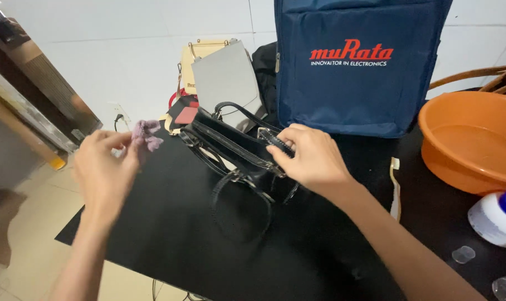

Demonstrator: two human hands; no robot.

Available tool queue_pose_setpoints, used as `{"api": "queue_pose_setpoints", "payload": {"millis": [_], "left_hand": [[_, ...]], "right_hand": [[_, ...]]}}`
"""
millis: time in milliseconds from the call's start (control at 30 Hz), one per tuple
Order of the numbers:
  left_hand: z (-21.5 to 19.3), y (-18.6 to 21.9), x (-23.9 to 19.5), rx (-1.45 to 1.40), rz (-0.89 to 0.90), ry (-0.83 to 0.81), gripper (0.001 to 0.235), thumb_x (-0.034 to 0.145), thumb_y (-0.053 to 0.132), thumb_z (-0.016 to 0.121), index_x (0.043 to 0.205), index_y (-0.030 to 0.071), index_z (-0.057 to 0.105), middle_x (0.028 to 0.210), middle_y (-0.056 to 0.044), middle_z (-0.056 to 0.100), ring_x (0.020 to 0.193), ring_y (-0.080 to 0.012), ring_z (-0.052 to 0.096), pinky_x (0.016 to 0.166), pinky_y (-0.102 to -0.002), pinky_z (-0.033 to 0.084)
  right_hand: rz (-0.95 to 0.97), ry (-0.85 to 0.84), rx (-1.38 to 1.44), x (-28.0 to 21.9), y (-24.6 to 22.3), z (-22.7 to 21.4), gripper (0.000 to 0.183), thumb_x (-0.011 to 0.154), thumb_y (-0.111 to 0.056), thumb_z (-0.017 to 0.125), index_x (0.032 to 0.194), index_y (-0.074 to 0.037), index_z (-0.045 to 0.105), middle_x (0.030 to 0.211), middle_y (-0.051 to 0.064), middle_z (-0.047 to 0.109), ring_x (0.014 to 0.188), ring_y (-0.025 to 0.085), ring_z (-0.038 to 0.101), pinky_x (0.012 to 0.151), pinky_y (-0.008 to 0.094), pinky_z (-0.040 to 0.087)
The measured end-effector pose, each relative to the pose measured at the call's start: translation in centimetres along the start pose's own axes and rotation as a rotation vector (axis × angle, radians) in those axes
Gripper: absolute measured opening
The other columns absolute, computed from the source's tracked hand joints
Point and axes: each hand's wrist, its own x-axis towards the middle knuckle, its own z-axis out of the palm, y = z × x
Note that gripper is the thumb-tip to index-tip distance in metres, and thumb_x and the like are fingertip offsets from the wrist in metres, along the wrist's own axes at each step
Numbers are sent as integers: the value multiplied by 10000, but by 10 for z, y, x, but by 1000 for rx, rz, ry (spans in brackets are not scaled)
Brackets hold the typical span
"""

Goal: The person cleans a white and black handbag using a purple cloth. They wipe the exterior, handles, and zipper area, rotating the bag to access different sides. A spray bottle is briefly picked up and set down.

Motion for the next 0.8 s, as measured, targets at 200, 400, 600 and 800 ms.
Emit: {"api": "queue_pose_setpoints", "payload": {"millis": [200,400,600,800], "left_hand": [[-29,66,-83,-332,-13,300,138,1093,87,739,985,100,824,798,-22,687,679,-103,470,577,-264,364],[27,54,-181,-383,83,287,52,908,44,744,957,56,754,972,-71,692,876,-218,638,837,-316,509],[31,71,-198,-489,13,291,111,861,34,789,967,66,797,913,-35,709,759,-124,631,650,-228,510],[20,94,-160,-484,115,511,166,886,-61,796,1034,9,770,874,-83,672,769,-184,613,706,-275,500]], "right_hand": [[46,104,263,-16,-36,55,569,889,-257,779,623,-163,285,487,-41,302,534,113,239,541,307,330],[-20,-62,261,-7,-53,55,572,885,-312,776,592,-156,310,525,-28,266,614,152,220,578,287,287],[24,-91,209,-8,-64,48,581,902,-318,773,588,-157,312,531,-30,305,585,156,253,559,304,295],[23,-93,192,-7,-57,49,596,882,-344,785,576,-173,302,521,-34,264,603,170,213,549,306,274]]}}
